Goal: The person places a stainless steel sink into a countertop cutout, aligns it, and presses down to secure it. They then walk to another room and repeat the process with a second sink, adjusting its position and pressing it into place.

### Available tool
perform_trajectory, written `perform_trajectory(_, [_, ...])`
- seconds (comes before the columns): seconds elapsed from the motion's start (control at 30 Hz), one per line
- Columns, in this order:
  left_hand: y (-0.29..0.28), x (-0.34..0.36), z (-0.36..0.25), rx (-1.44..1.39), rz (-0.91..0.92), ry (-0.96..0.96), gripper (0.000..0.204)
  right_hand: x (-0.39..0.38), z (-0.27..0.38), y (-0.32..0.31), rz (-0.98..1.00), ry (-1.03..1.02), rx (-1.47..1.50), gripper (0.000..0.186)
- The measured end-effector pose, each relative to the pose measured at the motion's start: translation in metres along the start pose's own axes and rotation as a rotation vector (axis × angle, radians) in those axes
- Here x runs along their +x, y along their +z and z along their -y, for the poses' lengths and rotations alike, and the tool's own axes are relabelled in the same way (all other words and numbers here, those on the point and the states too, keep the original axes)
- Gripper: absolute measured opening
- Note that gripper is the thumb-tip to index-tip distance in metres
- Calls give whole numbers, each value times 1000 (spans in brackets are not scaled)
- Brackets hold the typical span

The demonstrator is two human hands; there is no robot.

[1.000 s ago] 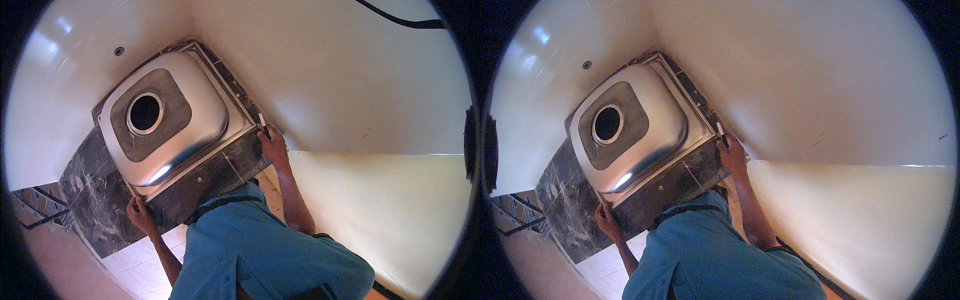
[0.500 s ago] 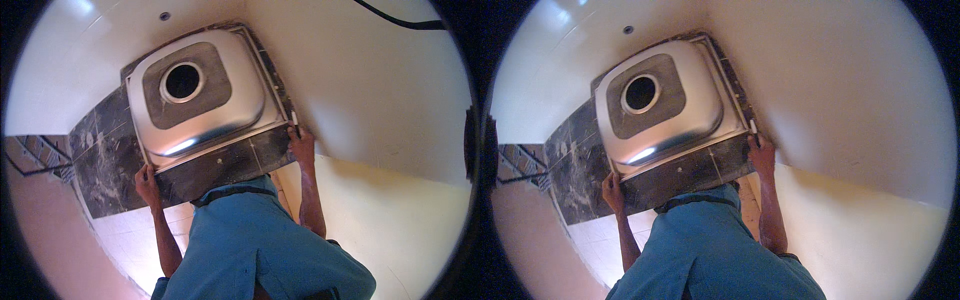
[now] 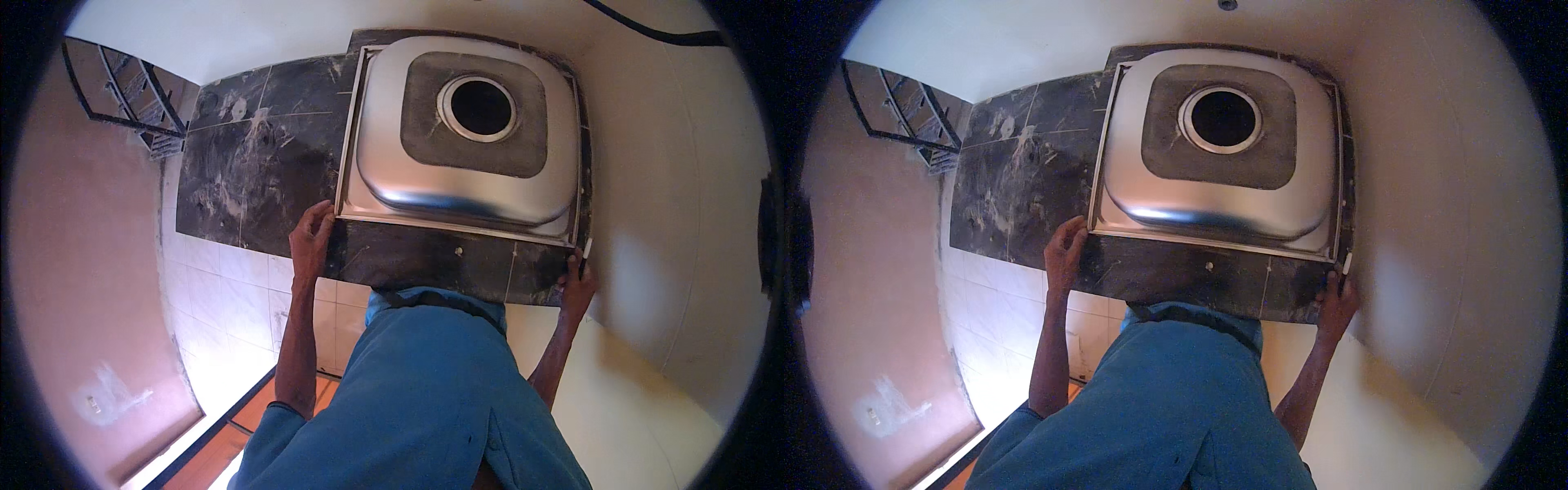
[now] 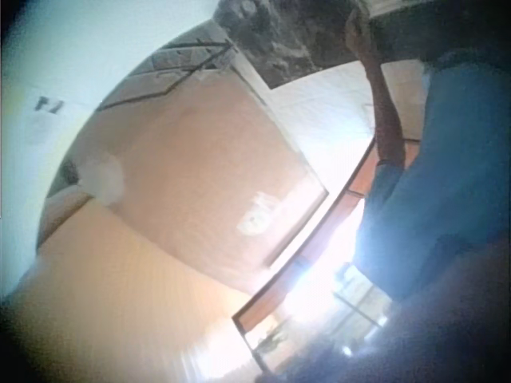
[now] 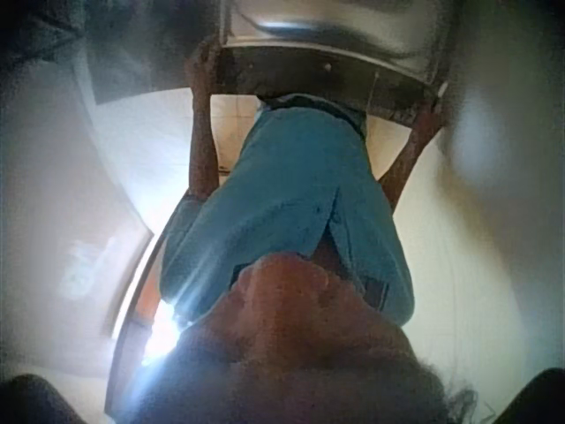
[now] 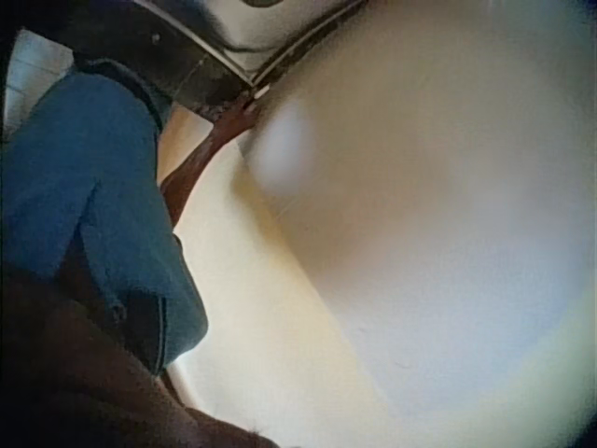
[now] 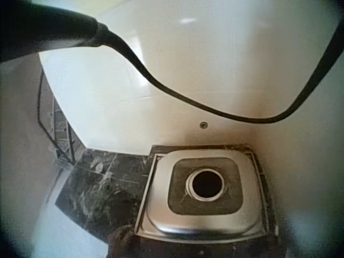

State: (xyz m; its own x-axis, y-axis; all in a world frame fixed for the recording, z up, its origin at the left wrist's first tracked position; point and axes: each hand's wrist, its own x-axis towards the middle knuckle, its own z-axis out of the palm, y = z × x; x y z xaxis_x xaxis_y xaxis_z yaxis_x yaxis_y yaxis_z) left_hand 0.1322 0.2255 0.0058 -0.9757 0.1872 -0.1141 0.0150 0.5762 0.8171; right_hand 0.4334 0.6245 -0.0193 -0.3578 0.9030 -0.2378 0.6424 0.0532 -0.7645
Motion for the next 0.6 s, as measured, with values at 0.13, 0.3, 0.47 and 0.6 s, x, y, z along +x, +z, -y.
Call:
perform_trajectory(0.13, [-4, 4, 1, -20, 42, 15, 29, 0, 1, 1, 1, -20, 88, 37])
perform_trajectory(0.3, [-7, 6, 10, -88, 52, -11, 26, -5, 8, 4, 25, 67, 153, 42])
perform_trajectory(0.47, [-14, 7, 9, -126, 77, -21, 24, -8, 10, 8, -7, 83, 196, 40])
perform_trajectory(0.6, [-14, 8, 7, -99, 93, -39, 24, -8, 4, 5, 6, 93, 209, 43])
